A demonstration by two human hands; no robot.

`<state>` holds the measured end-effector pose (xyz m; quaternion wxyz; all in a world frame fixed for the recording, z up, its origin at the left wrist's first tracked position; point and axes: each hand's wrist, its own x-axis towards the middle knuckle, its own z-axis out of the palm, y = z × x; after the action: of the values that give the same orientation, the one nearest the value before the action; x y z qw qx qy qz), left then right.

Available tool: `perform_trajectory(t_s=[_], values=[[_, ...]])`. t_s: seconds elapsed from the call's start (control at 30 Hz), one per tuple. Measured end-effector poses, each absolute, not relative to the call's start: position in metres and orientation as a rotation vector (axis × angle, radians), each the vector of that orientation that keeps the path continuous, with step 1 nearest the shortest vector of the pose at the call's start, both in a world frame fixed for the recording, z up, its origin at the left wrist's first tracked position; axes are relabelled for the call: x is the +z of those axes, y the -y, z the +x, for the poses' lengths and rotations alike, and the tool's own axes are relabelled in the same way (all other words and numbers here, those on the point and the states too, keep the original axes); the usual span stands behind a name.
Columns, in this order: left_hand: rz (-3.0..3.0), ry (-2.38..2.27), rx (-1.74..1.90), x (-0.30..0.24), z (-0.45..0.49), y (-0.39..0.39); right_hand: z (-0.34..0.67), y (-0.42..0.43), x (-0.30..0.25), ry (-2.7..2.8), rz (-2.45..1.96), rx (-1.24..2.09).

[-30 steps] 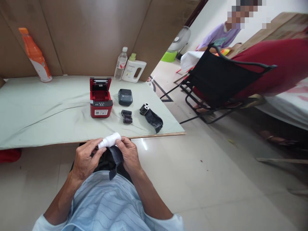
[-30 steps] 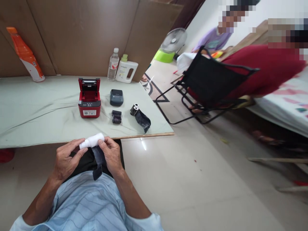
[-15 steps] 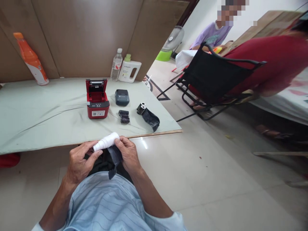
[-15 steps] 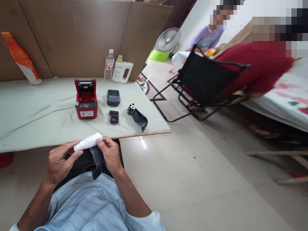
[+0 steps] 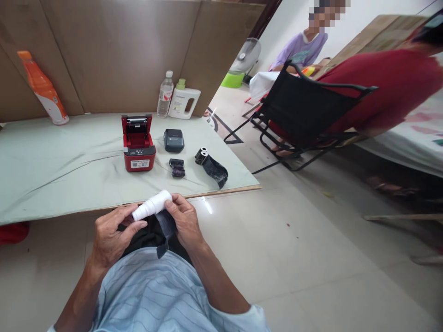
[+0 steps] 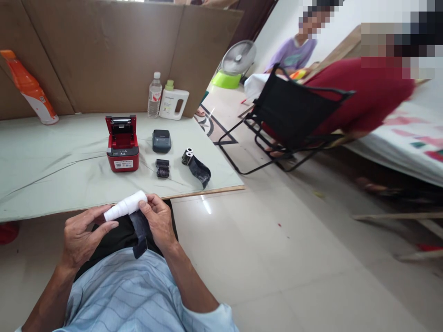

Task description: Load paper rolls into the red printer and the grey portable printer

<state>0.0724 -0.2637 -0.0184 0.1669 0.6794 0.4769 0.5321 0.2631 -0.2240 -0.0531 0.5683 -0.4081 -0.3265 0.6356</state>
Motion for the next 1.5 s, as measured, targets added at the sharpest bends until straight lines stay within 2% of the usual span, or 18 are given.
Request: perform_trajectory(t_s=[0.3, 0.47, 0.67, 0.87, 1.5], values=[[1.848, -1.366, 1.442, -0.021, 0.079, 0.257, 0.258, 0.224, -0.049, 0.728, -0.858, 1.669], [1.663, -1.168, 1.3, -0.015, 0.073, 0.252, 0.263, 0.22, -0.047, 0.747, -0.836, 1.763], [1.502, -1.0, 1.321, -0.023, 0.068, 0.235, 0.264, 0.216, -0.038, 0.806, -0.765, 1.865], [1.355, -0.868, 1.126, -0.028, 0.065, 0.223, 0.265, 0.212, -0.036, 0.868, -0.734, 1.959], [1.475, -0.796, 0.844, 0.002, 0.064, 0.204, 0.269, 0.2, -0.037, 0.982, -0.682, 2.147]])
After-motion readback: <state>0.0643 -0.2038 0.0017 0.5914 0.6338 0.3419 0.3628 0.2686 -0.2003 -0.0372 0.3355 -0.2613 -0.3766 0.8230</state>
